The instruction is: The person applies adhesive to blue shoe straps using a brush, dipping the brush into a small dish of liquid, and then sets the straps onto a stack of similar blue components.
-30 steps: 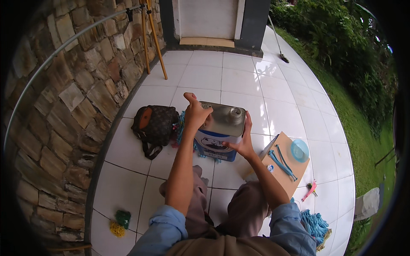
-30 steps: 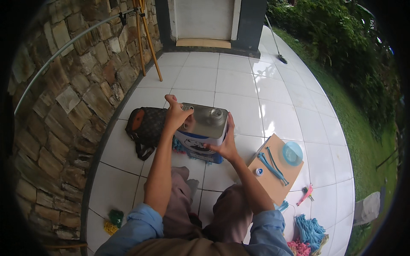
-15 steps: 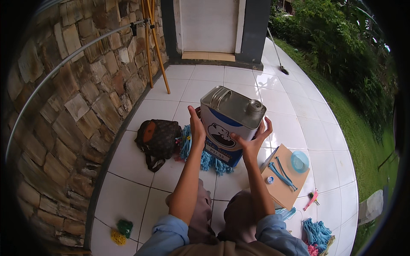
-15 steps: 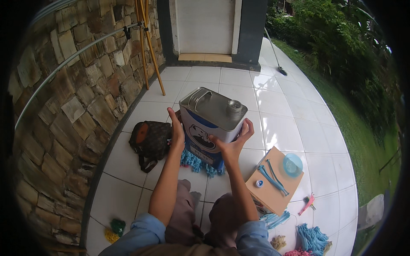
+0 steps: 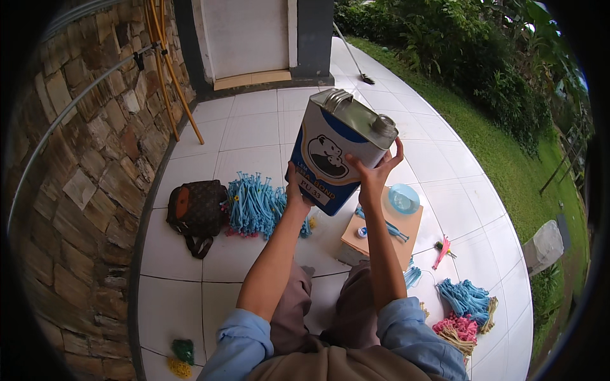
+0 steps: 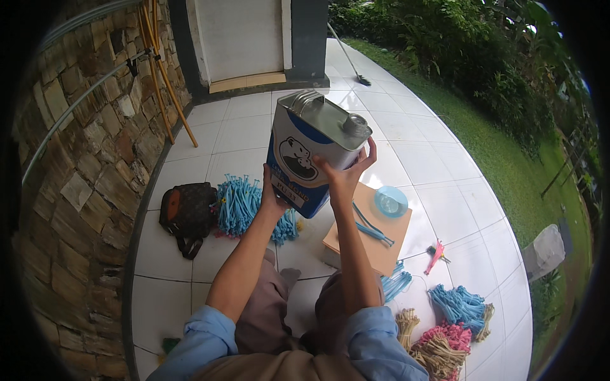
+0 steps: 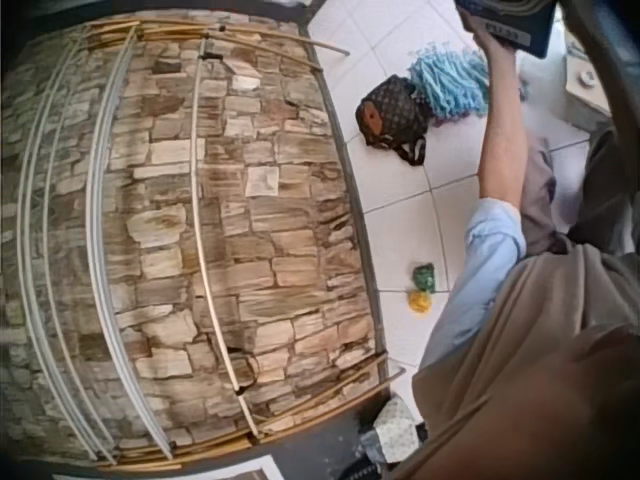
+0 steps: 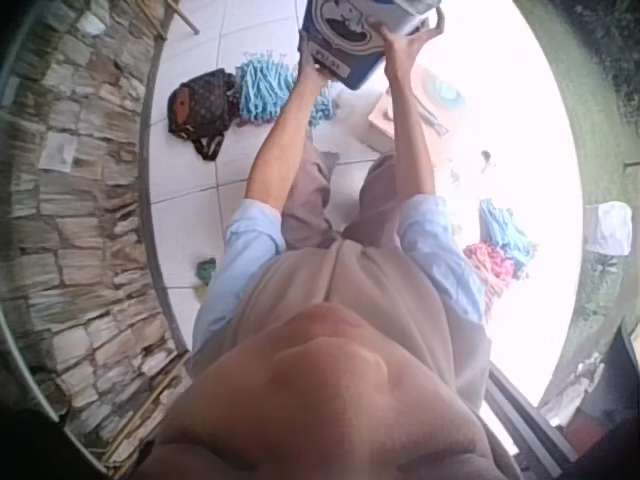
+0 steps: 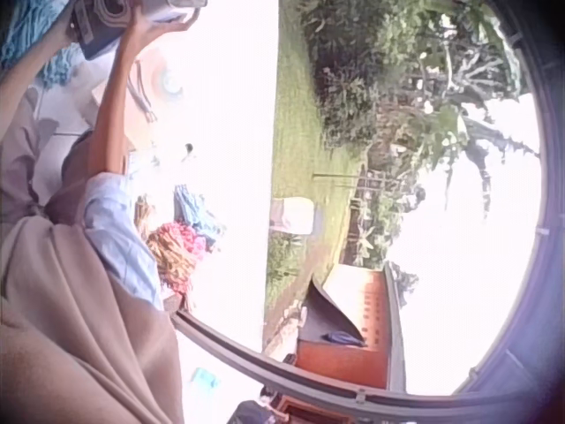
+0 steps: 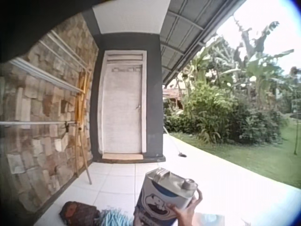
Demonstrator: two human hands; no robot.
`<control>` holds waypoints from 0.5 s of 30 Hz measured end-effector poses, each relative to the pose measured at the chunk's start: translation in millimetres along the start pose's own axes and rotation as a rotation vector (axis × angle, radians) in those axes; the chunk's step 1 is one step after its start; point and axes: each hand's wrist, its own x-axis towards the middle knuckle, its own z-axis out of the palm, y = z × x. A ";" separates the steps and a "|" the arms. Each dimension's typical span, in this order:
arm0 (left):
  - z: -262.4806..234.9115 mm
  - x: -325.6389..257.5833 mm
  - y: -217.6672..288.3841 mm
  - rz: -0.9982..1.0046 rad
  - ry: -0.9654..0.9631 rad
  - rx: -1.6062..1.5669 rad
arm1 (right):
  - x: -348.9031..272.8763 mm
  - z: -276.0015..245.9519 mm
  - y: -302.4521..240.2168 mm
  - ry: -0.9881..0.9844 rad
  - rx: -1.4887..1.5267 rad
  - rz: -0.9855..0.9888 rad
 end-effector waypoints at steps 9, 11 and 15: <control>18.0 69.7 -41.5 0.281 0.083 0.026 | 6.2 -66.0 52.1 0.036 -0.146 -0.006; 23.4 75.4 -40.3 0.311 0.116 0.076 | 3.1 -61.2 46.1 0.080 -0.068 0.037; 19.9 95.9 -35.3 0.355 0.181 0.192 | -1.8 -66.9 49.6 0.170 -0.009 0.118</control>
